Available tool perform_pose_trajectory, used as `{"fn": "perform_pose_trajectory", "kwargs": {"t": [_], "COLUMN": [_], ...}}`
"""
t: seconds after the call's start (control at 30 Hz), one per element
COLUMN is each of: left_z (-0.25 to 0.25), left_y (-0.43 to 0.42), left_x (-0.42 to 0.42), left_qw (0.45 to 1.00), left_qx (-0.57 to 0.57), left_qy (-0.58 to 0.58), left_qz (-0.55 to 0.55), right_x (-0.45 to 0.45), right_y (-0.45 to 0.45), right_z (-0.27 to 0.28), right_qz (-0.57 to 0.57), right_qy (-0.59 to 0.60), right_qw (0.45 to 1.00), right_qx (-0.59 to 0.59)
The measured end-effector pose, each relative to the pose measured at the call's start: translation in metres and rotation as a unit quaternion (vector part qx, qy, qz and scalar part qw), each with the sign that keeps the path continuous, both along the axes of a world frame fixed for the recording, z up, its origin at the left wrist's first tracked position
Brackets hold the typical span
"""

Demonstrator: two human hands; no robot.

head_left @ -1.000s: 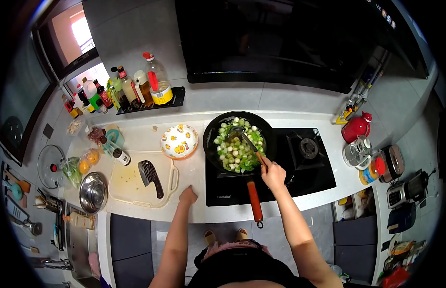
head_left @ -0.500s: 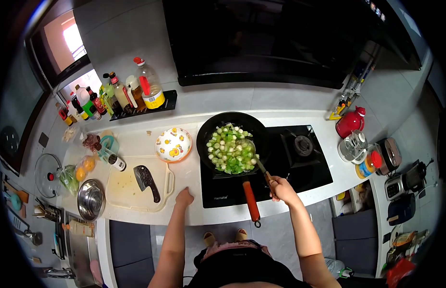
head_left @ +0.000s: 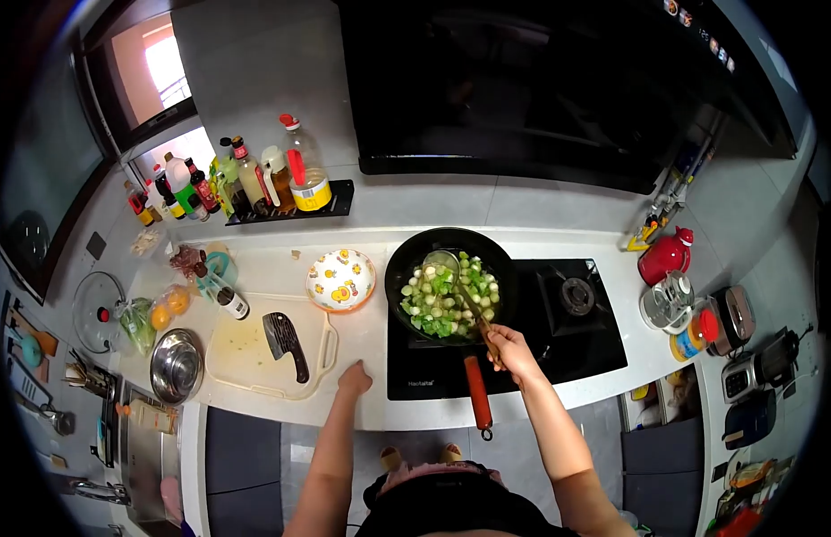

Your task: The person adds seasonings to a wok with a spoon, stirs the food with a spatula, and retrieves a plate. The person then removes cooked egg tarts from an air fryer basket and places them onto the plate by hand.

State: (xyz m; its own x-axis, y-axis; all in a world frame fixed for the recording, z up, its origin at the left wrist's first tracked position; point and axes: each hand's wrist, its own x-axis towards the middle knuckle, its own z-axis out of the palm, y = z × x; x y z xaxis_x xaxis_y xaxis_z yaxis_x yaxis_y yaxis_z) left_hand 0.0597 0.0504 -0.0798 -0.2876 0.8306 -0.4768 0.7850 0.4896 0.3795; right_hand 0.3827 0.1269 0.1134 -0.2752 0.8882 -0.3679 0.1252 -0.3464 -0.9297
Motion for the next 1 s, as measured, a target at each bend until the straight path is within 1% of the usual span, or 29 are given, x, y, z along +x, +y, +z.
{"fn": "perform_pose_trajectory", "kwargs": {"t": [0.07, 0.1, 0.17, 0.23, 0.37, 0.47, 0.5, 0.53, 0.57, 0.6, 0.63, 0.67, 0.73, 0.77, 0.87, 0.9, 1.0], "left_z": [-0.001, -0.001, 0.0, 0.0, -0.005, 0.001, 0.002, 0.001, 0.002, 0.001, 0.0, 0.001, -0.003, -0.006, -0.002, 0.001, 0.003], "left_y": [0.0, 0.0, -0.001, -0.001, -0.003, -0.002, -0.001, -0.001, 0.0, 0.0, 0.001, 0.002, 0.002, 0.003, 0.001, 0.0, -0.003], "left_x": [0.0, 0.0, 0.0, 0.0, -0.001, 0.001, 0.001, 0.002, 0.002, 0.001, 0.0, -0.001, -0.002, -0.003, -0.002, 0.0, 0.003], "left_qw": [1.0, 1.0, 1.0, 1.0, 1.0, 1.0, 1.0, 1.0, 1.0, 1.0, 1.0, 1.0, 1.0, 1.0, 1.0, 1.0, 1.0], "left_qx": [0.0, -0.001, -0.001, -0.001, -0.001, -0.017, -0.023, -0.022, -0.022, -0.022, -0.021, -0.024, -0.023, -0.021, -0.021, -0.025, -0.021], "left_qy": [-0.003, -0.005, -0.005, -0.006, 0.002, 0.004, 0.004, 0.005, 0.006, 0.008, 0.01, 0.009, 0.01, 0.01, 0.01, 0.008, 0.014], "left_qz": [0.003, 0.005, 0.006, 0.007, 0.001, -0.003, -0.004, -0.005, -0.006, -0.007, -0.01, -0.012, -0.016, -0.017, -0.017, -0.016, -0.012], "right_x": [-0.007, -0.007, -0.009, -0.011, 0.002, 0.01, 0.013, 0.017, 0.021, 0.021, 0.026, 0.03, 0.035, 0.036, 0.035, 0.032, 0.021], "right_y": [0.01, 0.015, 0.022, 0.027, 0.024, 0.004, -0.001, -0.005, -0.009, -0.013, -0.012, -0.011, -0.013, -0.015, -0.017, -0.018, -0.025], "right_z": [-0.015, -0.015, -0.011, -0.006, -0.01, -0.006, -0.01, -0.013, -0.012, -0.009, -0.016, -0.012, -0.002, 0.002, 0.008, 0.011, 0.009], "right_qz": [-0.032, -0.04, -0.049, -0.053, -0.036, -0.042, -0.046, -0.057, -0.066, -0.076, -0.06, -0.054, -0.042, -0.037, -0.081, -0.085, -0.07], "right_qy": [-0.068, -0.175, -0.326, -0.465, -0.524, -0.519, -0.501, -0.428, -0.347, -0.259, -0.147, -0.101, -0.007, 0.043, 0.14, 0.142, 0.152], "right_qw": [0.993, 0.976, 0.912, 0.812, 0.781, 0.79, 0.781, 0.854, 0.913, 0.956, 0.984, 0.993, 0.994, 0.989, 0.952, 0.952, 0.967], "right_qx": [0.095, 0.126, 0.244, 0.35, 0.338, 0.325, 0.371, 0.291, 0.205, 0.117, 0.08, 0.019, -0.096, -0.136, -0.26, -0.257, -0.193]}}
